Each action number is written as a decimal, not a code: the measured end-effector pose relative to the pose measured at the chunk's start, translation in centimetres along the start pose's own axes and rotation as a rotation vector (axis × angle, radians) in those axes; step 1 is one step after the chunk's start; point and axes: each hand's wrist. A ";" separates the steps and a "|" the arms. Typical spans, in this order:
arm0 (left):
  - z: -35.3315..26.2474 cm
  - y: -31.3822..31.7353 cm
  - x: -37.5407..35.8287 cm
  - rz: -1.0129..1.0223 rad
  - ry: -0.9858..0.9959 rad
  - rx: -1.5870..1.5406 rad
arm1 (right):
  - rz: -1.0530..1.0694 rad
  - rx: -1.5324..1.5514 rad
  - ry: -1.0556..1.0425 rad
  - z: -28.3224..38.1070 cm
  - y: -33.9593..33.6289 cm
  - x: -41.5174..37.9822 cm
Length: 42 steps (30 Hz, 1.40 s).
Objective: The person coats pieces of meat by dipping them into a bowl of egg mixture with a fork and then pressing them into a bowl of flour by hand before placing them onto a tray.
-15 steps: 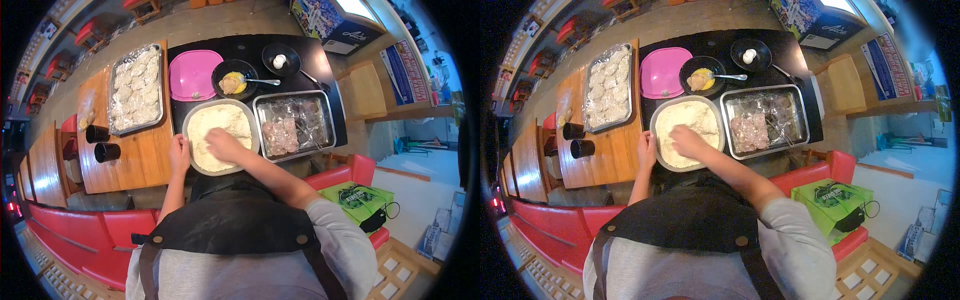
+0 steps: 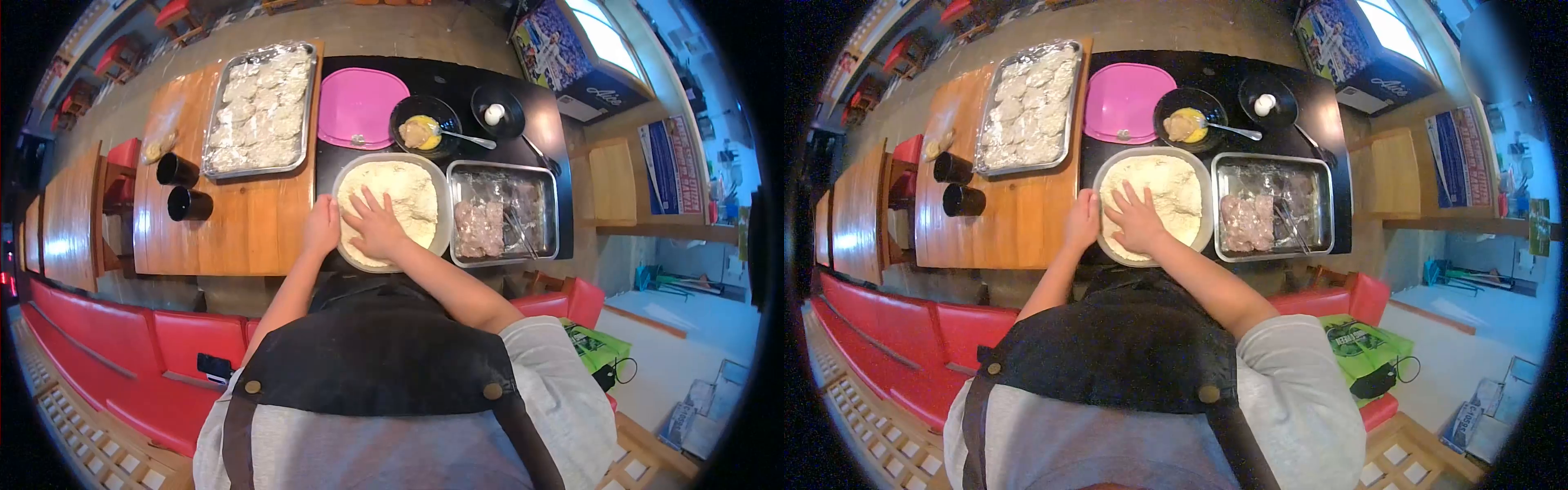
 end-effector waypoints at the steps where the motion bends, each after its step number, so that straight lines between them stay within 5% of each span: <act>1: 0.3 0.1 0.1 0.019 -0.004 0.009 | 0.003 -0.005 -0.001 -0.4 0.3 -0.2; 4: 2.0 0.6 0.4 -0.005 0.043 0.016 | 0.018 0.041 -0.139 -1.8 0.2 -2.5; 6: 1.9 0.2 0.2 0.089 -0.004 -0.200 | -0.193 0.185 -0.059 -1.6 -0.3 -4.6; 8: 2.0 -0.9 -0.4 0.143 0.038 -0.229 | -0.271 0.244 0.074 -1.5 1.3 -5.1; 10: 1.8 -1.6 -0.7 0.203 0.087 -0.247 | -0.012 0.625 0.710 -0.2 1.5 -4.4; 12: 1.7 -1.4 -0.9 0.236 0.092 -0.154 | 0.054 0.583 0.809 0.1 2.4 -2.7; 14: 2.8 -0.2 -0.7 0.143 0.158 -0.092 | -0.096 0.685 0.843 -0.1 2.9 -1.7; 18: 2.8 -0.4 -0.4 0.122 0.182 -0.062 | -0.027 1.001 0.611 -2.9 0.8 -2.0; 20: 2.6 -0.9 -0.6 0.155 0.167 -0.087 | -0.225 0.882 0.493 -3.5 0.4 -1.1; 21: 2.5 -1.1 -0.5 0.188 0.161 -0.109 | -0.119 0.678 0.529 -0.8 -5.2 -1.4; 26: 2.0 -1.6 -0.6 0.231 0.098 -0.096 | -0.386 0.473 0.335 -3.5 -4.2 3.7; 37: 2.1 -1.1 -1.1 0.168 0.095 -0.066 | -0.017 0.437 0.156 -4.7 -1.7 6.8; 42: 2.2 -1.2 -0.8 0.179 0.113 -0.058 | -0.042 0.499 0.244 -3.5 -0.4 6.2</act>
Point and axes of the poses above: each hand's wrist, its own x-axis towards the middle knuckle, its own y-axis out of the palm, z = x × y, and after that the axes turned 12 degrees about z, right-handed
